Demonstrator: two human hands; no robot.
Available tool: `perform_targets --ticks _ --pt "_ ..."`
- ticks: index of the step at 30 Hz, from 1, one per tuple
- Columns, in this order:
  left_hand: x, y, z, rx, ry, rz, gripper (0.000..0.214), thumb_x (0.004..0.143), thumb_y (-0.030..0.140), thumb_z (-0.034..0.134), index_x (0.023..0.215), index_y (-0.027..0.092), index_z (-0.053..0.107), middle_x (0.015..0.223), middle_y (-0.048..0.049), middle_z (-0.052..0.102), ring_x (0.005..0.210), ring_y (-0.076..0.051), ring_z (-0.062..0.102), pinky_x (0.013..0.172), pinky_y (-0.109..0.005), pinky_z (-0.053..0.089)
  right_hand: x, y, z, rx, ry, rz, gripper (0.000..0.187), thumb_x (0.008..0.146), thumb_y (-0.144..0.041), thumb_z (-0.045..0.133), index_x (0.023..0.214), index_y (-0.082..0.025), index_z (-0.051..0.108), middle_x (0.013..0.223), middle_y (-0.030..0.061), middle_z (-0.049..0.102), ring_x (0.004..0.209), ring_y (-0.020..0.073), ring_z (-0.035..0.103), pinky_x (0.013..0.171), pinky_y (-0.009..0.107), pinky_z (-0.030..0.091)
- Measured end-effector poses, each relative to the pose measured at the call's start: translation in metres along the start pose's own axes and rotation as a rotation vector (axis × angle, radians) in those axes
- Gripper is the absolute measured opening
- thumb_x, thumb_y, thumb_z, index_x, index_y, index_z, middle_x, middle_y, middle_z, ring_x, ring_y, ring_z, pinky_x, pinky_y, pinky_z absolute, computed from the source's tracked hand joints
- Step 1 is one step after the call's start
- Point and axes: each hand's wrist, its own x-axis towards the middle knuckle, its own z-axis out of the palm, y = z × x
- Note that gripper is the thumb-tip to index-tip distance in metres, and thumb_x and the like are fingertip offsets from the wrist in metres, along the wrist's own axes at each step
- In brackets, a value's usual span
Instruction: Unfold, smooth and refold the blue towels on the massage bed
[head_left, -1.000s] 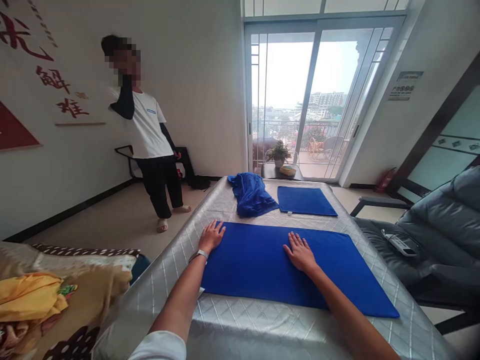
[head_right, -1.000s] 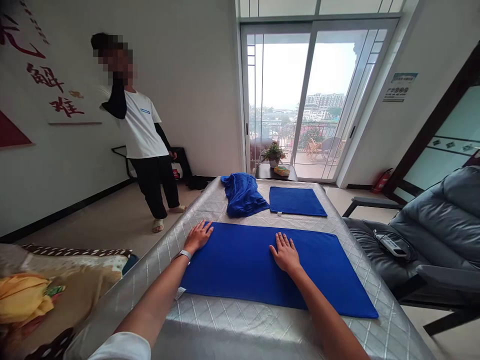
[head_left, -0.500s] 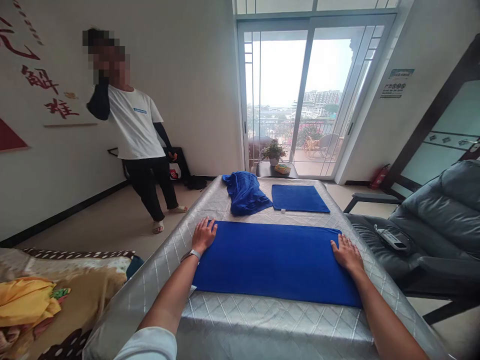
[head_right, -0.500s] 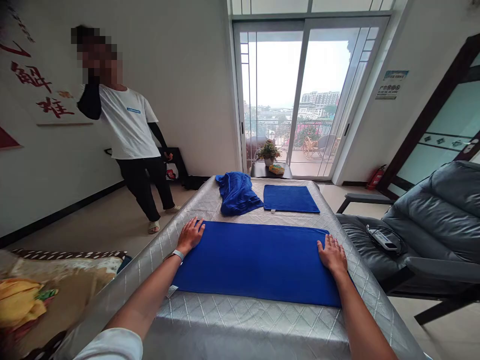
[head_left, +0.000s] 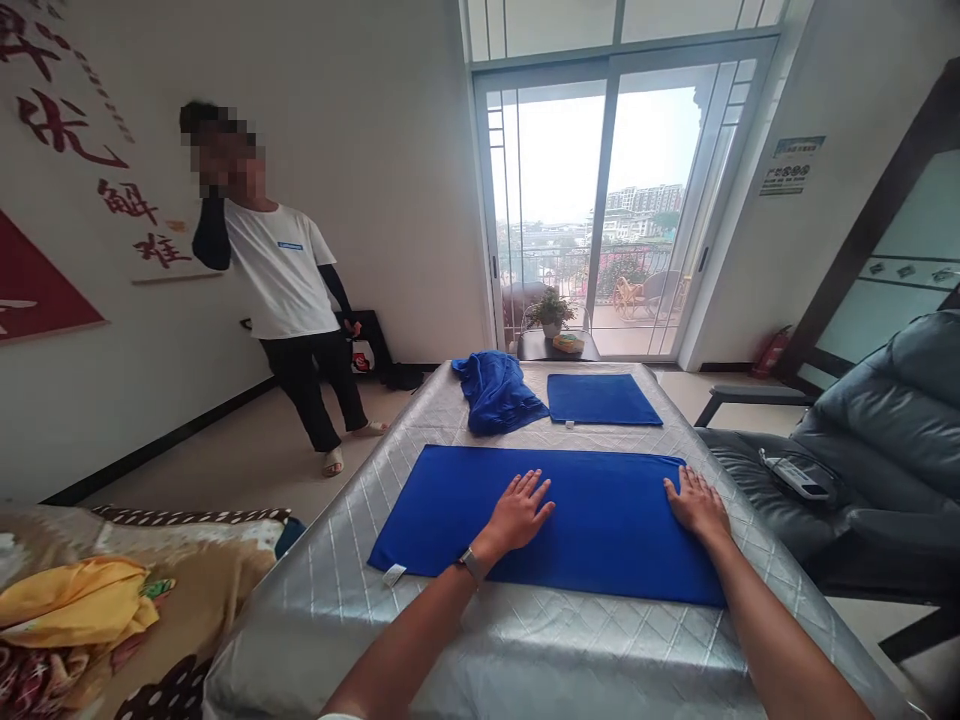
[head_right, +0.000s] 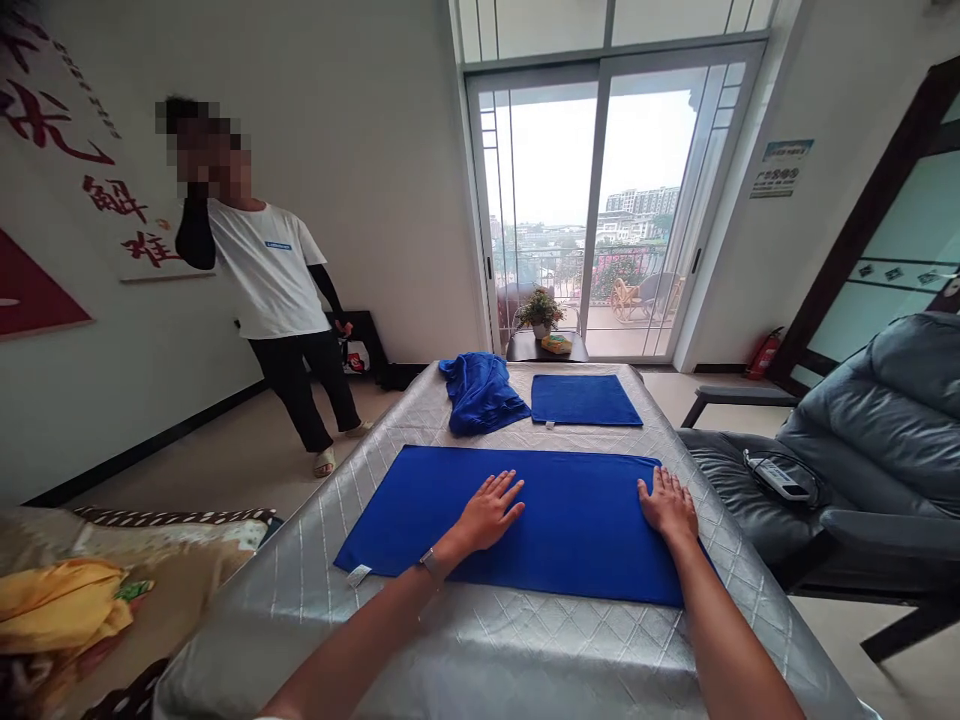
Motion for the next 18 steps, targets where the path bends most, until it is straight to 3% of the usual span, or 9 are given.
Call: perform_targets --ticks 2,4,7,12,15,18 --pt "-0.002 0.011 0.011 -0.024 -0.061 -0.017 0.065 0.104 0.060 0.024 0.159 0.026 0.034 0.166 -0.0075 0.029 0.154 -0.024 0.023 0.126 -0.047 0.019 0.000 0.000 -0.001 -0.005 0.000 0.000 0.075 0.099 -0.048 0.016 0.160 -0.005 0.025 0.167 0.0113 0.026 0.154 0.0246 0.022 0.125 0.040 0.012" --pt "-0.010 0.002 0.011 -0.030 -0.117 -0.085 0.068 0.103 0.063 0.022 0.160 0.027 0.029 0.167 -0.0074 0.026 0.155 -0.026 0.020 0.126 -0.050 0.017 0.000 0.000 -0.001 -0.005 -0.001 -0.001 0.076 0.099 -0.048 0.016 0.160 -0.005 0.025 0.167 0.0113 0.025 0.153 0.0251 0.022 0.125 0.041 0.013" --pt "-0.037 -0.042 -0.003 0.014 -0.147 -0.248 0.070 0.102 0.065 0.020 0.161 0.027 0.028 0.167 -0.0076 0.025 0.155 -0.028 0.020 0.125 -0.052 0.018 0.001 0.001 -0.002 0.002 0.004 -0.003 0.077 0.098 -0.049 0.016 0.160 -0.005 0.025 0.168 0.0113 0.024 0.154 0.0252 0.022 0.125 0.040 0.013" --pt "-0.114 -0.124 -0.033 0.202 -0.121 -0.599 0.071 0.102 0.063 0.021 0.161 0.023 0.026 0.168 -0.0098 0.021 0.155 -0.030 0.020 0.124 -0.053 0.018 -0.001 -0.001 -0.003 0.006 0.012 0.000 0.077 0.098 -0.049 0.016 0.160 -0.005 0.026 0.167 0.0124 0.025 0.153 0.0253 0.023 0.125 0.040 0.014" --pt "-0.144 -0.144 -0.041 0.248 -0.089 -0.666 0.070 0.103 0.061 0.022 0.161 0.022 0.027 0.168 -0.0112 0.019 0.155 -0.030 0.018 0.124 -0.053 0.018 -0.003 -0.003 -0.008 -0.025 0.041 0.007 0.072 0.099 -0.044 0.018 0.159 -0.007 0.030 0.165 0.0141 0.030 0.153 0.0276 0.025 0.124 0.046 0.015" --pt "-0.149 -0.142 -0.043 0.241 -0.057 -0.655 0.071 0.102 0.063 0.024 0.160 0.022 0.030 0.167 -0.0122 0.022 0.154 -0.031 0.021 0.123 -0.053 0.021 -0.014 -0.018 -0.018 -0.106 0.164 -0.041 0.065 0.096 -0.029 0.027 0.156 -0.008 0.037 0.161 0.0177 0.038 0.153 0.0307 0.022 0.123 0.055 0.010"
